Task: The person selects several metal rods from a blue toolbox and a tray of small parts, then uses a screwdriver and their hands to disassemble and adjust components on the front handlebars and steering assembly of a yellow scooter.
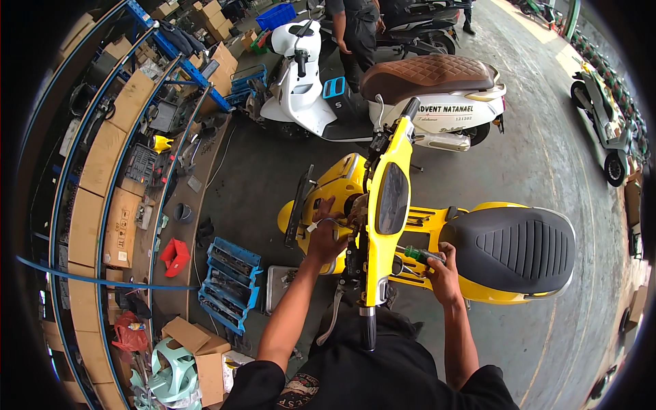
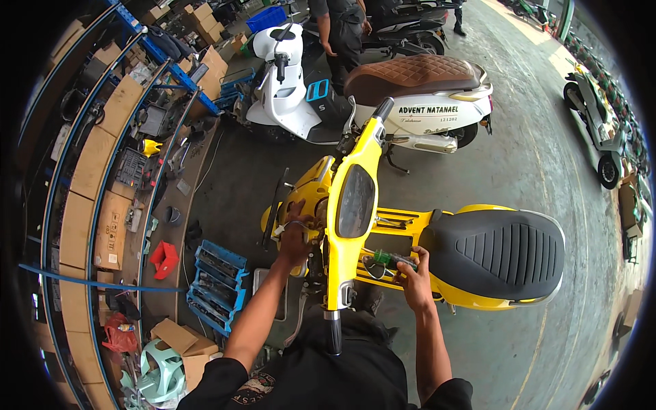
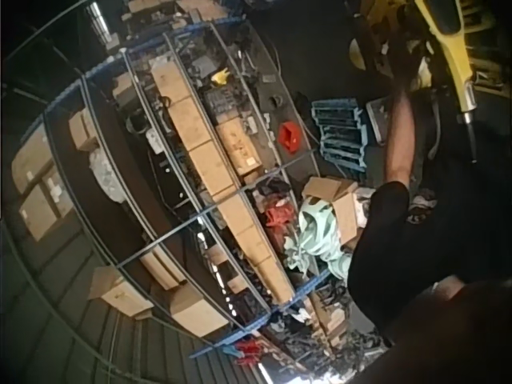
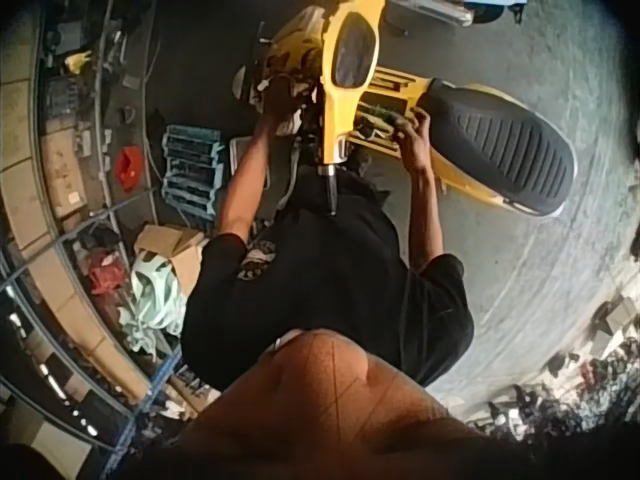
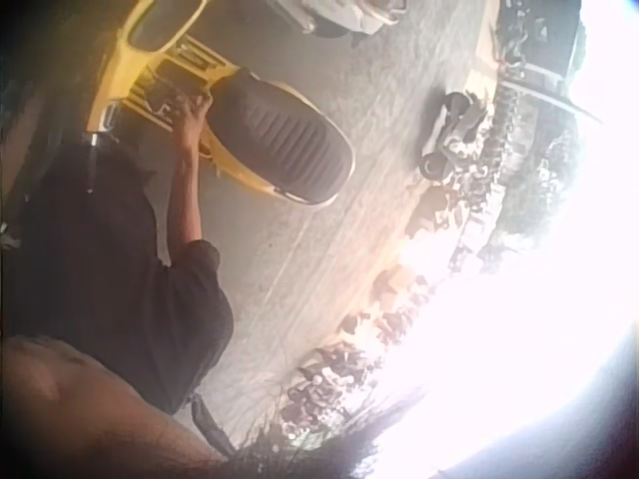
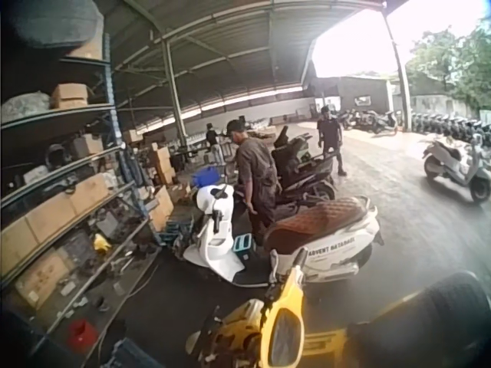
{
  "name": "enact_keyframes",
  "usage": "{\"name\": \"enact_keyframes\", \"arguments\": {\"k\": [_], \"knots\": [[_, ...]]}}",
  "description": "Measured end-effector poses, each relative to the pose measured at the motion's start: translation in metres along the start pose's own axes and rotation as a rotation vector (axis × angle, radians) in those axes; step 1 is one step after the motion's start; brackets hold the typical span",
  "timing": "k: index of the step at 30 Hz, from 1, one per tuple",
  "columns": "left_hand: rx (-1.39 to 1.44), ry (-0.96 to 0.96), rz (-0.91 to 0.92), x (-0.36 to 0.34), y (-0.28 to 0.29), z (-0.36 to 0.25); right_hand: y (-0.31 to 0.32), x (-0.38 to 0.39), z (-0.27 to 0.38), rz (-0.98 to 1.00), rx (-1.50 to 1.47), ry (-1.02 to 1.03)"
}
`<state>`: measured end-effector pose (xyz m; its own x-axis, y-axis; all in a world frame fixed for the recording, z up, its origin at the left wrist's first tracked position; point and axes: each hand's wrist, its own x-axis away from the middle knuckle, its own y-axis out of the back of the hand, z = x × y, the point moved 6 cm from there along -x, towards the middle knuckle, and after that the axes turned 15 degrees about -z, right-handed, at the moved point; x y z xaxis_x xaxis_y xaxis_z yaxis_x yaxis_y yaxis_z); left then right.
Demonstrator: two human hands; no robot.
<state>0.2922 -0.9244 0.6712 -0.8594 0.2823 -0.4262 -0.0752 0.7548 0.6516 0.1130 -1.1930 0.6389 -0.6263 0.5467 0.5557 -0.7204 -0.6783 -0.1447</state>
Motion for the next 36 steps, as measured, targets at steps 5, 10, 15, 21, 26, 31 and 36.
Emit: {"name": "enact_keyframes", "arguments": {"k": [5,10,15,21,26,31,36], "knots": [[-0.047,-0.042,-0.016,-0.002,0.001,-0.003,0.011,-0.015,-0.025,0.199,0.354,-0.103],[-0.019,-0.003,0.010,0.000,0.001,0.000,-0.001,0.011,0.006,-0.250,-0.056,0.223],[0.001,-0.012,-0.007,-0.003,0.002,-0.005,0.006,-0.005,-0.007,0.009,0.379,0.190],[0.005,0.006,-0.009,0.001,0.005,-0.003,-0.002,0.007,-0.008,0.208,0.322,-0.139],[0.010,0.040,0.013,-0.001,0.005,-0.006,0.002,0.008,0.000,-0.144,-0.164,0.145],[0.008,0.050,0.041,-0.003,0.002,-0.008,0.000,0.002,-0.015,0.051,0.224,0.078],[-0.078,-0.003,0.024,-0.003,0.005,-0.008,0.005,-0.002,-0.015,0.135,0.197,-0.086]]}}
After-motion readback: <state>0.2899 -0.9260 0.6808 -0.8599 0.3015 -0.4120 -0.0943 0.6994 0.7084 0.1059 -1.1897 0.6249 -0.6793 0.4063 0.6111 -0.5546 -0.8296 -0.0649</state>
